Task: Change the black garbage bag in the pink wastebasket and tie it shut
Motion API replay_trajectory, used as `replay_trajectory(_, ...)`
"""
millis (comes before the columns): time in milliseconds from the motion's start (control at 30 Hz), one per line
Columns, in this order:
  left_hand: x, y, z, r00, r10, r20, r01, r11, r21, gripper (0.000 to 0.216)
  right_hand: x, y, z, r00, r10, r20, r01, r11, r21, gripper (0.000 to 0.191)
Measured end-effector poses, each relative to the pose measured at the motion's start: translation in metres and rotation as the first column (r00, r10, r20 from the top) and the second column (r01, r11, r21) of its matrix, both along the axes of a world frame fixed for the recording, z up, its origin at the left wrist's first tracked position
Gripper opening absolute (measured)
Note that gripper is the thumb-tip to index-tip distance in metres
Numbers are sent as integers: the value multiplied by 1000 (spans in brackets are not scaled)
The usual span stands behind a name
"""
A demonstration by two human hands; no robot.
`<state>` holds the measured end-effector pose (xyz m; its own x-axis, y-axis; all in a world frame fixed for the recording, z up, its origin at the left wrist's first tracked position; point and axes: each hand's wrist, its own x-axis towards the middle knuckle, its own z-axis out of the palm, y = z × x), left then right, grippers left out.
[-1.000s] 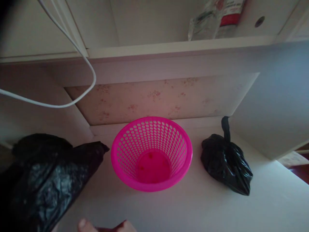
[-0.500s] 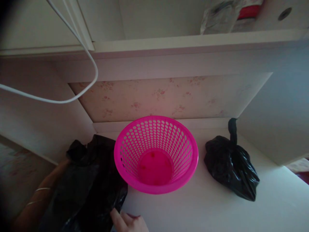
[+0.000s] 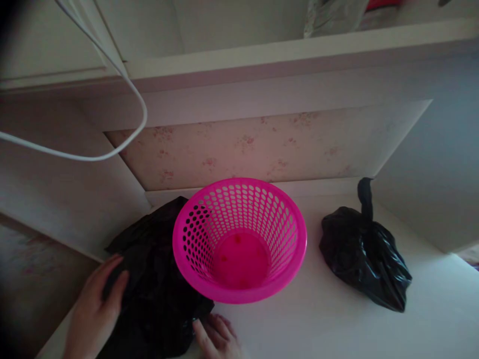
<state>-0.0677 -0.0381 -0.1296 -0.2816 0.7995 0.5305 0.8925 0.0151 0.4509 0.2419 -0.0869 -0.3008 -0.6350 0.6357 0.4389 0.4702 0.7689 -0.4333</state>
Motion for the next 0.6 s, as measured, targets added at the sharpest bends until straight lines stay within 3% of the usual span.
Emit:
replay_trajectory(67, 19, 11, -26, 983, -139, -123, 117, 977, -176, 60, -1, 1, 3, 1000, 16, 1, -16, 1000, -23, 108)
replay_trajectory(133, 27, 26, -53, 967, -134, -218, 46, 928, -370, 61, 2, 1, 7, 999, 39, 27, -35, 991, -127, 108)
replay_trajectory(200, 26, 37, -77, 950, -157, -271, -17, 838, -546, 61, 8, -1, 12, 998, 49, 39, -37, 960, -277, 97)
replay_trajectory(267, 19, 43, -93, 923, -198, -330, -64, 766, -640, 60, 17, -7, 18, 999, 45, 7, -38, 909, -414, 83)
replay_trajectory(367, 1, 49, -104, 869, -232, -438, -120, 758, -641, 60, 35, -19, 35, 994, -33, -104, -32, 821, -570, 65)
replay_trajectory(467, -19, 59, -106, 832, -289, -473, -98, 763, -639, 57, 65, -27, 72, 963, -197, -182, -20, 626, -780, 39)
replay_trajectory(500, -25, 62, -106, 824, -310, -474, -85, 760, -644, 57, 81, -26, 88, 944, -274, -186, 10, 585, -811, 35)
replay_trajectory(567, -33, 67, -104, 821, -328, -467, -71, 754, -654, 57, 121, -18, 124, 871, -456, -180, 158, 609, -778, 41)
replay_trajectory(600, -35, 69, -103, 823, -328, -463, -69, 752, -656, 57, 145, -10, 142, 781, -590, -205, 273, 618, -737, 42)
